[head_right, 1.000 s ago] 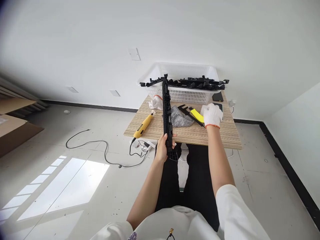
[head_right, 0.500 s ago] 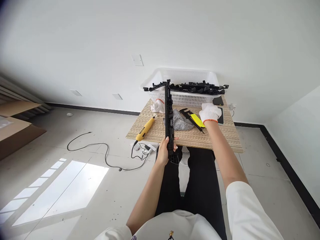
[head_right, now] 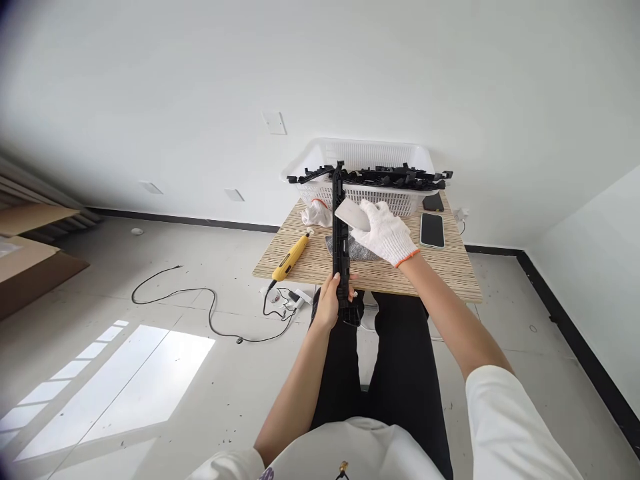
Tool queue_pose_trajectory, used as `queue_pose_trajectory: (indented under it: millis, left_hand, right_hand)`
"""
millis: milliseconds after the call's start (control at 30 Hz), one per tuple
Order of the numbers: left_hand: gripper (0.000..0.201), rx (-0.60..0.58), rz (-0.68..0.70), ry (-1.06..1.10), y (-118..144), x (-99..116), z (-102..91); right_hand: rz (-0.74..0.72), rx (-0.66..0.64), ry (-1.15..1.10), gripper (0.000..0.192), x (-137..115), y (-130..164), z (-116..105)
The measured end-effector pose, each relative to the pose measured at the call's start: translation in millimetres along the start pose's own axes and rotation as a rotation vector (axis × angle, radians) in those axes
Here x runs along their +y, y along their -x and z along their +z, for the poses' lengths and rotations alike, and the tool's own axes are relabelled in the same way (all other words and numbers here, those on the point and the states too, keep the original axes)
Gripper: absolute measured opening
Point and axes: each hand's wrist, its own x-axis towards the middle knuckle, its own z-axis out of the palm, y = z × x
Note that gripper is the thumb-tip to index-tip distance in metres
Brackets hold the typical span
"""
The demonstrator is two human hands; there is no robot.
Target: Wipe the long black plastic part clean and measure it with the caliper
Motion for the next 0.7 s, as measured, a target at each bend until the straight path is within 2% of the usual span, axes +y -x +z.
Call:
queue_pose_trajectory:
  millis: [167,233,333,400,467,600,700]
  left_hand:
    - [0.040,-0.009,-0.001,0.022,1,1,0.5]
    - [0.040,-0.006,0.000,0.024,1,2,0.2]
    - [0.039,0.008,-0.016,0.027,2,3,-0.9]
    - [0.040,-0.003,-0.015,0.025,2,2,-1.7]
    - [0.041,-0.019,-0.008,0.016,1,2,-2.2]
    - [0.039,-0.019,0.000,0.014,2,3,-1.6]
    - [0.035,-0.018,0.000,0.019,3,6,-0.9]
  right_hand:
    - [-0.148,-0.152,-0.056,0.069,-7,-8,-8]
    - [-0.065,-0.092,-0.069,0.065,-1,-8,-11]
    - [0.180,0.019,-0.039,0.062,24,-8,-10]
    - [0.370,0.020,0.032,0.063,46,-8,-2]
    - [0.485,-0.024,0.109,0.062,66,-6,10]
    - [0.526,-0.121,0.179,0.059,87,0,31]
    - [0.466,-0.121,0.163,0.060,88,5,36]
